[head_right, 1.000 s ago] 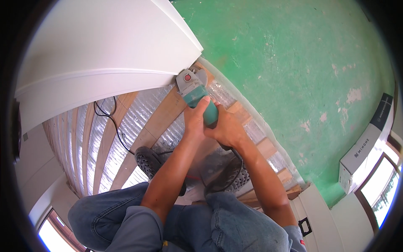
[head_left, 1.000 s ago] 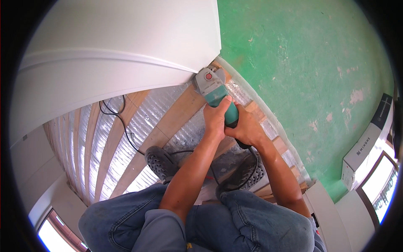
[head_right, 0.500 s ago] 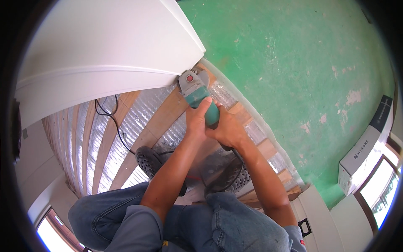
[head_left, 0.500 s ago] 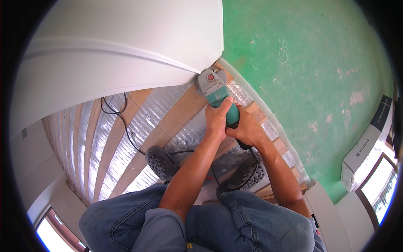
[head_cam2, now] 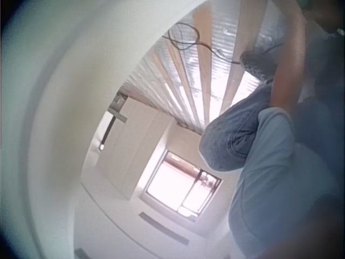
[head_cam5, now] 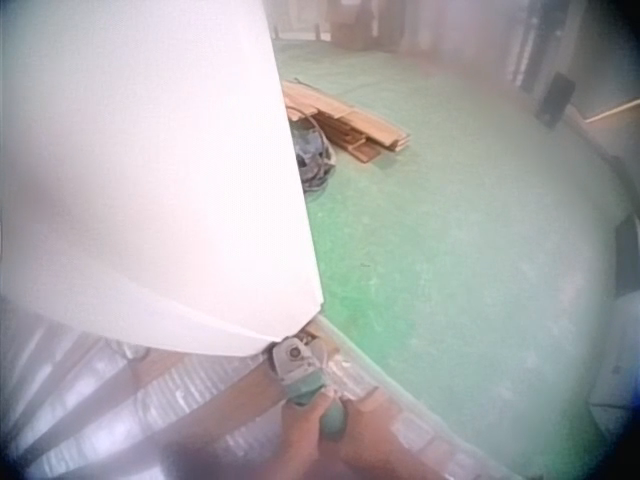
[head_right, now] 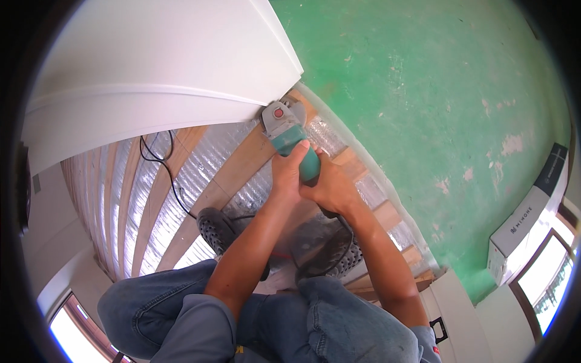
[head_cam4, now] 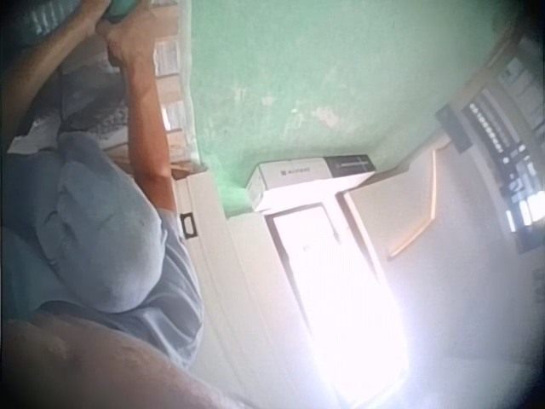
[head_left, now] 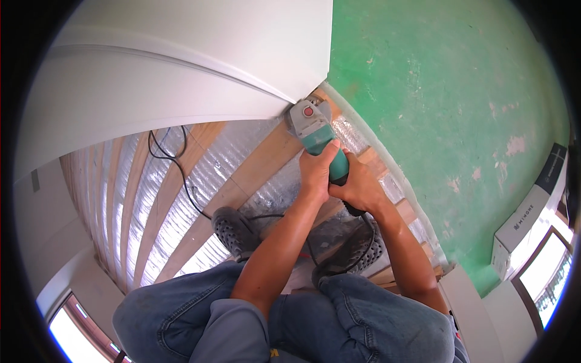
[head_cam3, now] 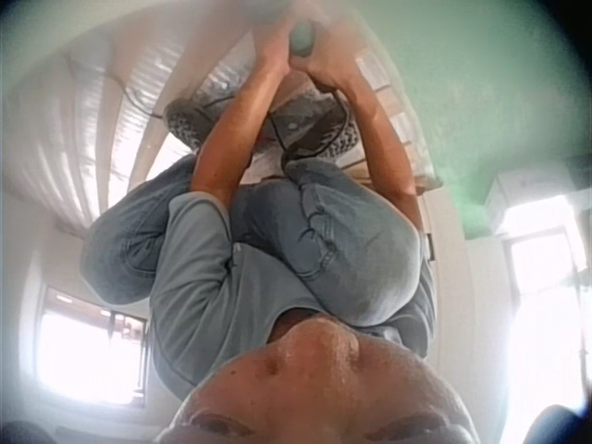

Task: The person plugs in an angle grinder and uses it to cut along the edge of a wall on a floor covered with foil-backed insulation and wooden planks. They then place a plank on the floor, mark it with a red pencil, and continue cutting along the wall base.

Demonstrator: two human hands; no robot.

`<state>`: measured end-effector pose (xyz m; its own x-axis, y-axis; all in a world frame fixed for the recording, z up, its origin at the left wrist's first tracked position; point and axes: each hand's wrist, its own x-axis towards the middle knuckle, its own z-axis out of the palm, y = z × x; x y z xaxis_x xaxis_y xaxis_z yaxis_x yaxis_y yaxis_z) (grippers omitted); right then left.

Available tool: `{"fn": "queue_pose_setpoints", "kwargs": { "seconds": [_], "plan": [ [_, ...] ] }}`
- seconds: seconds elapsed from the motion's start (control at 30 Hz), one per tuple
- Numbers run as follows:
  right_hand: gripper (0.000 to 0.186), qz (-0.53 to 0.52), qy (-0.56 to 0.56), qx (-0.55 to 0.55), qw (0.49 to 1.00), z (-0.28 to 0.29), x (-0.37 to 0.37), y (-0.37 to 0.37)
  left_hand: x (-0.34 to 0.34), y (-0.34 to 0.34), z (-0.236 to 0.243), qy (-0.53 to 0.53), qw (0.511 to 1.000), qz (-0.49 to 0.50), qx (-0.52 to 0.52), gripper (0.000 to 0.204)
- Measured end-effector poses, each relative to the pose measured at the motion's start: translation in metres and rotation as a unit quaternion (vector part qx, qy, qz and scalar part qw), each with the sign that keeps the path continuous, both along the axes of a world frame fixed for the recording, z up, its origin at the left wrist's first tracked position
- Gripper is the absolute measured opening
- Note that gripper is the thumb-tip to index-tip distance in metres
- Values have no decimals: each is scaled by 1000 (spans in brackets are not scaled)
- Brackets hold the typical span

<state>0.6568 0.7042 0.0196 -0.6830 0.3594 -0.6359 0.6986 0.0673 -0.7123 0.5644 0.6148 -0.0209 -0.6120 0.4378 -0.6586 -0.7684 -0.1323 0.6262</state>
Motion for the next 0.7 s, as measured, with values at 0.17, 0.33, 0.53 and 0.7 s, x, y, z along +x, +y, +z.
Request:
{"fn": "queue_pose_setpoints", "kwargs": {
  "seconds": [0.17, 0.33, 0.53, 0.7],
  "plan": [
    [95, 8, -11, 1, 1000, 1, 1, -2, 1, -3, -3, 7, 1000, -3, -4, 21],
    [96, 5, -6, -12, 1000, 2, 0, -4, 2, -6, -2, 19, 1000, 2, 12, 22],
    [100, 4, 5, -9, 1000, -3, 3, -5, 1, -6, -2, 15, 1000, -4, -18, 23],
    [100, 2, -1, -21, 1000, -1, 5, -2, 4, -3, -1, -5, 1000, -13, -23, 24]
  ]
}}
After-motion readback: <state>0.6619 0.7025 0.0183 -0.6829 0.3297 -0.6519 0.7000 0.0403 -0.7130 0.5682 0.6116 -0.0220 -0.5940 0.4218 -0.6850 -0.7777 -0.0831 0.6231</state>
